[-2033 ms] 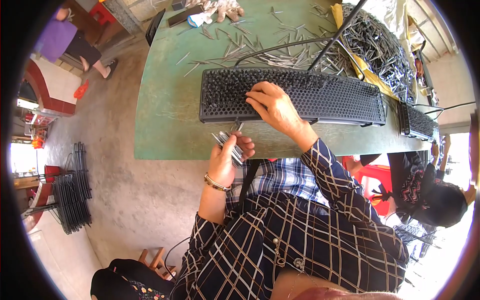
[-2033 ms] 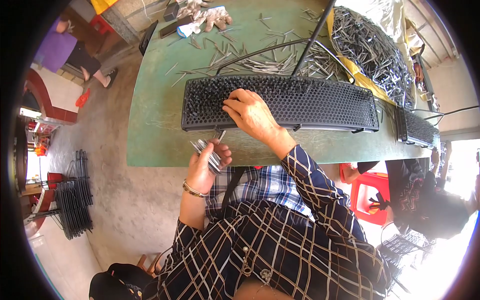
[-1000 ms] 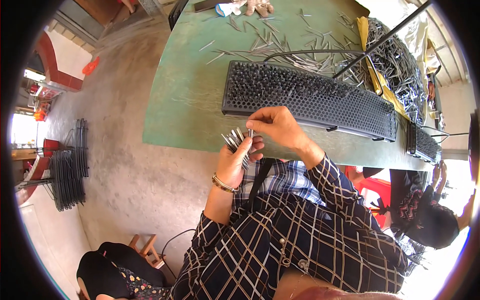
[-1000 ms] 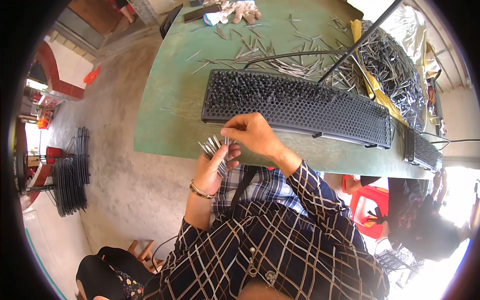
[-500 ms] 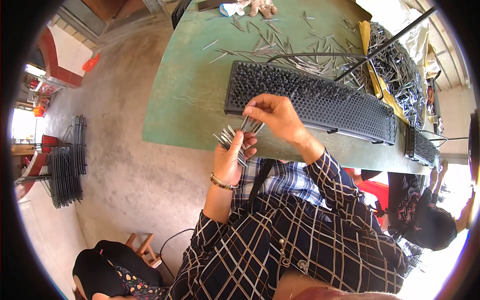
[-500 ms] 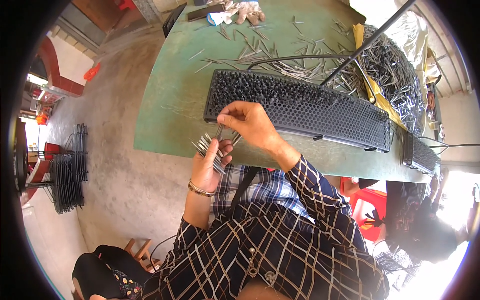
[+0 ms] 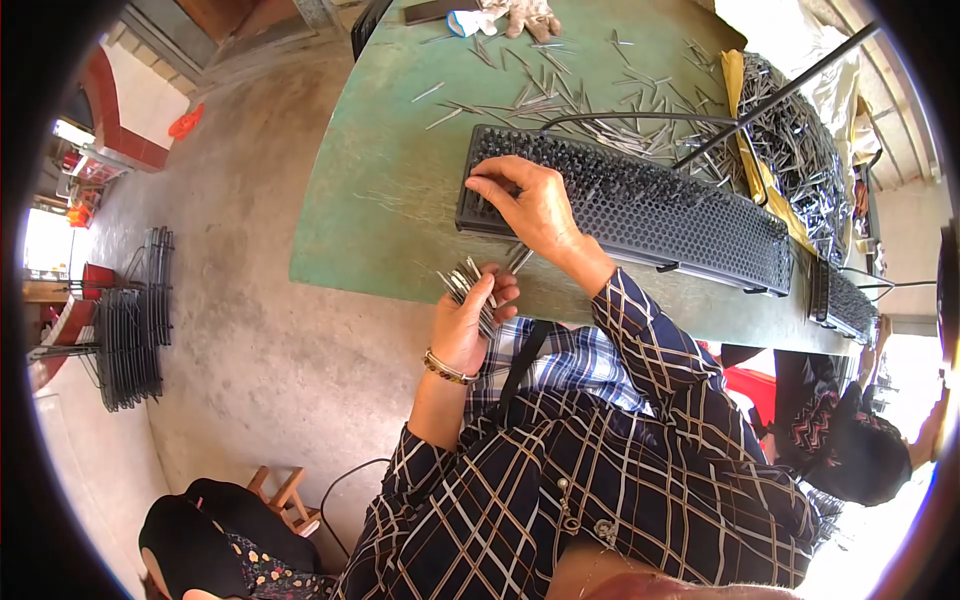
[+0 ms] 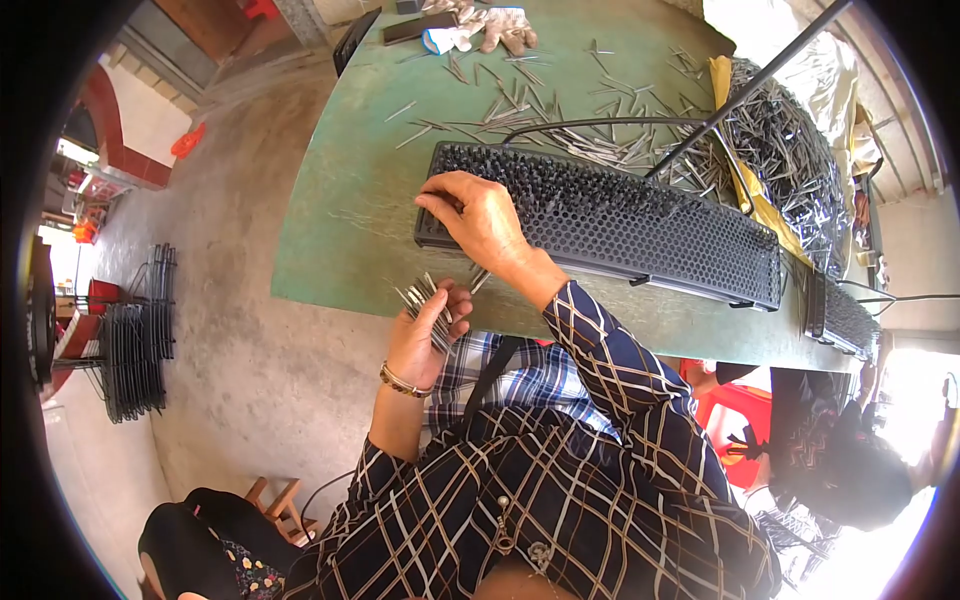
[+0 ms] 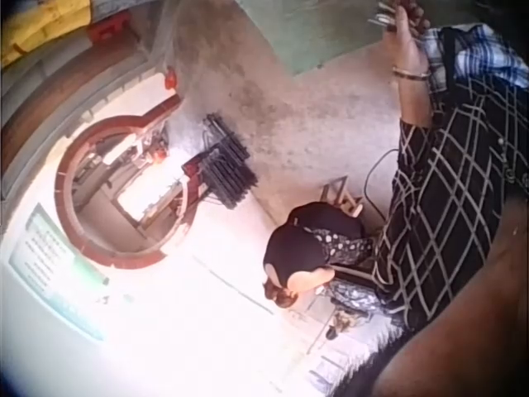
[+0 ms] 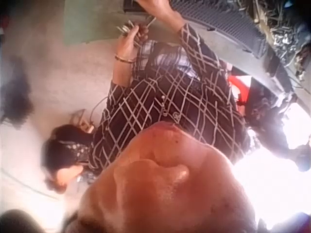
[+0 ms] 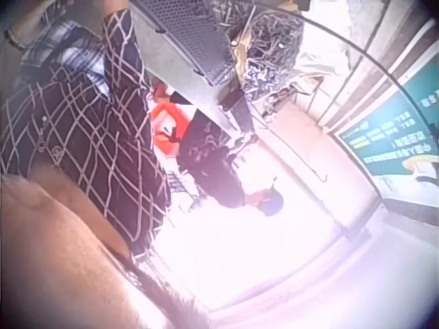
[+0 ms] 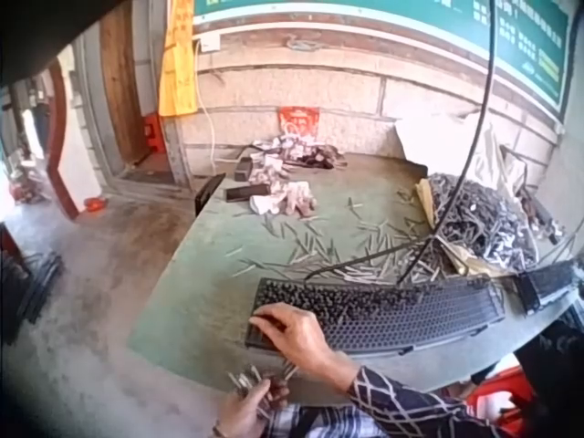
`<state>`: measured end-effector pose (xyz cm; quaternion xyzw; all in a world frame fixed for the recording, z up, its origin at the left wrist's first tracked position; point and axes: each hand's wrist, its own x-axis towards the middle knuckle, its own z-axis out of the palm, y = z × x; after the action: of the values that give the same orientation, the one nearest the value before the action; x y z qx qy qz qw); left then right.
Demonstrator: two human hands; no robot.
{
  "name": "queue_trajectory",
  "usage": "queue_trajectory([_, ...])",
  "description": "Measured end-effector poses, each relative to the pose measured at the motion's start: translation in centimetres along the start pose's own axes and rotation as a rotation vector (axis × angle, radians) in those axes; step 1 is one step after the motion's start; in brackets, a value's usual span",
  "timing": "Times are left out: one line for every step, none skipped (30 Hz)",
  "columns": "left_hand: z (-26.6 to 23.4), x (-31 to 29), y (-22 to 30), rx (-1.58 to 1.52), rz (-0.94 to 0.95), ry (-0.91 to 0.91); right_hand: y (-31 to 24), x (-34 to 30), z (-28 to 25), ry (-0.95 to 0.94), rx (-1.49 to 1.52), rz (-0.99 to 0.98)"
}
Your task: Inserting metal pins into a perforated assembly grid.
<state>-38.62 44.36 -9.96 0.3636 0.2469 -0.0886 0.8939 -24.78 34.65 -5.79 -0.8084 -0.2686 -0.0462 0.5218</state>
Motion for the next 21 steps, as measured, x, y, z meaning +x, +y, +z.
queue_trajectory([-0.15, -0.02, 0.00, -0.001, 0.001, 0.002, 0.04, 0.00, 0.12, 0.021, -0.017, -0.023])
queue_trajectory([-0.26, -0.04, 0.01, -0.006, -0.020, -0.019, 0.06, 0.01, 0.19, 0.020, -0.016, -0.023])
queue_trajectory([-0.33, -0.05, 0.02, -0.010, -0.041, -0.040, 0.07, 0.02, 0.23, 0.027, -0.028, -0.031])
queue_trajectory([-0.38, -0.05, 0.03, -0.011, -0.041, -0.039, 0.10, 0.02, 0.29, 0.034, -0.040, -0.039])
queue_trajectory([-0.42, -0.05, 0.04, -0.018, -0.049, -0.045, 0.15, 0.05, 0.34, 0.033, -0.039, -0.039])
queue_trajectory([-0.46, -0.06, 0.06, -0.024, -0.056, -0.050, 0.21, 0.13, 0.41, 0.029, -0.041, -0.049])
queue_trajectory([-0.33, -0.09, 0.08, -0.023, -0.057, -0.052, 0.28, 0.19, 0.35, 0.027, -0.044, -0.060])
queue_trajectory([-0.17, -0.16, 0.13, -0.017, -0.058, -0.046, 0.46, 0.19, 0.32, 0.029, -0.045, -0.061])
queue_trajectory([-0.07, -0.20, 0.17, -0.011, -0.059, -0.041, 0.68, 0.17, 0.33, 0.017, -0.062, -0.113])
queue_trajectory([-0.09, -0.20, 0.15, -0.011, -0.058, -0.040, 0.70, 0.18, 0.34, 0.003, -0.078, -0.166])
queue_trajectory([-0.15, -0.18, 0.13, -0.012, -0.057, -0.042, 0.70, 0.14, 0.36, 0.003, -0.077, -0.167])
queue_trajectory([-0.21, -0.16, 0.10, -0.013, -0.056, -0.044, 0.68, 0.06, 0.40, 0.009, -0.070, -0.168])
queue_trajectory([-0.23, -0.12, 0.05, -0.012, -0.055, -0.045, 0.64, 0.03, 0.37, 0.017, -0.064, -0.168])
queue_trajectory([-0.26, -0.08, 0.00, -0.016, -0.056, -0.051, 0.66, 0.04, 0.35, 0.018, -0.065, -0.169])
queue_trajectory([-0.26, -0.04, -0.01, -0.020, -0.057, -0.059, 0.71, 0.05, 0.32, 0.024, -0.094, -0.195])
queue_trajectory([-0.31, -0.04, -0.03, -0.021, -0.056, -0.057, 0.77, 0.03, 0.40, 0.027, -0.122, -0.220])
queue_trajectory([-0.35, -0.04, -0.03, -0.023, -0.056, -0.058, 0.79, -0.03, 0.48, 0.026, -0.121, -0.221])
queue_trajectory([-0.38, -0.02, -0.02, -0.024, -0.056, -0.060, 0.80, -0.12, 0.55, 0.021, -0.131, -0.215])
queue_trajectory([-0.43, -0.03, -0.04, -0.026, -0.055, -0.058, 0.80, -0.18, 0.65, 0.014, -0.141, -0.210])
queue_trajectory([-0.49, -0.02, -0.05, -0.026, -0.056, -0.059, 0.84, -0.19, 0.72, 0.012, -0.140, -0.211])
queue_trajectory([-0.54, -0.02, -0.05, -0.026, -0.057, -0.059, 0.87, -0.17, 0.78, 0.007, -0.161, -0.234])
